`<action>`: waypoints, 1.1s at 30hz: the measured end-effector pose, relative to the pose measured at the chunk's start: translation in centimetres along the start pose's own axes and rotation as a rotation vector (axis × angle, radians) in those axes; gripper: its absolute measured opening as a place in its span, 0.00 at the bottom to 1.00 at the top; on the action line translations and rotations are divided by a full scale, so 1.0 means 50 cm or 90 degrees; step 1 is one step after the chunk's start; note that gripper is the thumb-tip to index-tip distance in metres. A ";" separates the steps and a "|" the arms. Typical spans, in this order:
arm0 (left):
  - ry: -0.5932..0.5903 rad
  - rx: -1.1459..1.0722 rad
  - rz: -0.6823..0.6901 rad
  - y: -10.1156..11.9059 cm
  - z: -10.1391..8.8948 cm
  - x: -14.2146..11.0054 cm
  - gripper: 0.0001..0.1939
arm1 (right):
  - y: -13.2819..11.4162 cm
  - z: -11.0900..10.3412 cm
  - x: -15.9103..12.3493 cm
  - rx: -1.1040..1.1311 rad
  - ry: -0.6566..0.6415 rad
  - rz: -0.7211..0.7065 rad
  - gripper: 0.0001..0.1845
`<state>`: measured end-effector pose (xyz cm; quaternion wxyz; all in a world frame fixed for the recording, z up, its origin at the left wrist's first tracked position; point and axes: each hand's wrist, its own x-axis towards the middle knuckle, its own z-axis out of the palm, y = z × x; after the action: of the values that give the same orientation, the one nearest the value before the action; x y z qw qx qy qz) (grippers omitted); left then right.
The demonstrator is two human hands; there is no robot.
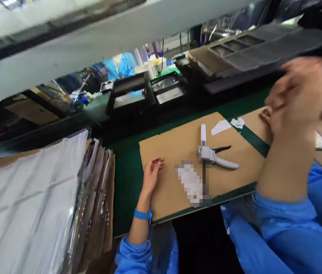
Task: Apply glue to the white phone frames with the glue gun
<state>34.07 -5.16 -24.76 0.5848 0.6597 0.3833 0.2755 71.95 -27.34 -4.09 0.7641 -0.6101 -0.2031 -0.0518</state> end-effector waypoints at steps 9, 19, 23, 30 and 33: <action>-0.084 0.186 0.135 0.004 0.046 -0.042 0.16 | 0.290 -0.150 -0.301 -0.598 -0.585 -0.154 0.52; -0.306 0.326 0.202 0.067 0.093 -0.167 0.19 | 0.346 -0.109 -0.291 -0.678 -0.609 -0.196 0.40; -0.305 0.145 0.112 0.062 0.120 -0.212 0.21 | 0.351 -0.120 -0.313 -0.652 -0.516 -0.278 0.34; -0.147 0.610 0.229 0.068 0.127 -0.071 0.47 | 0.355 -0.127 -0.326 -0.520 -0.342 -0.502 0.21; -0.133 0.758 0.256 0.084 0.121 -0.069 0.45 | 0.372 -0.128 -0.321 -0.431 -0.303 -0.524 0.23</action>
<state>37.87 -11.50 -21.34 0.0887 0.9543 0.2803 0.0537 64.98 -31.51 -28.14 0.3770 -0.6862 -0.5616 -0.2676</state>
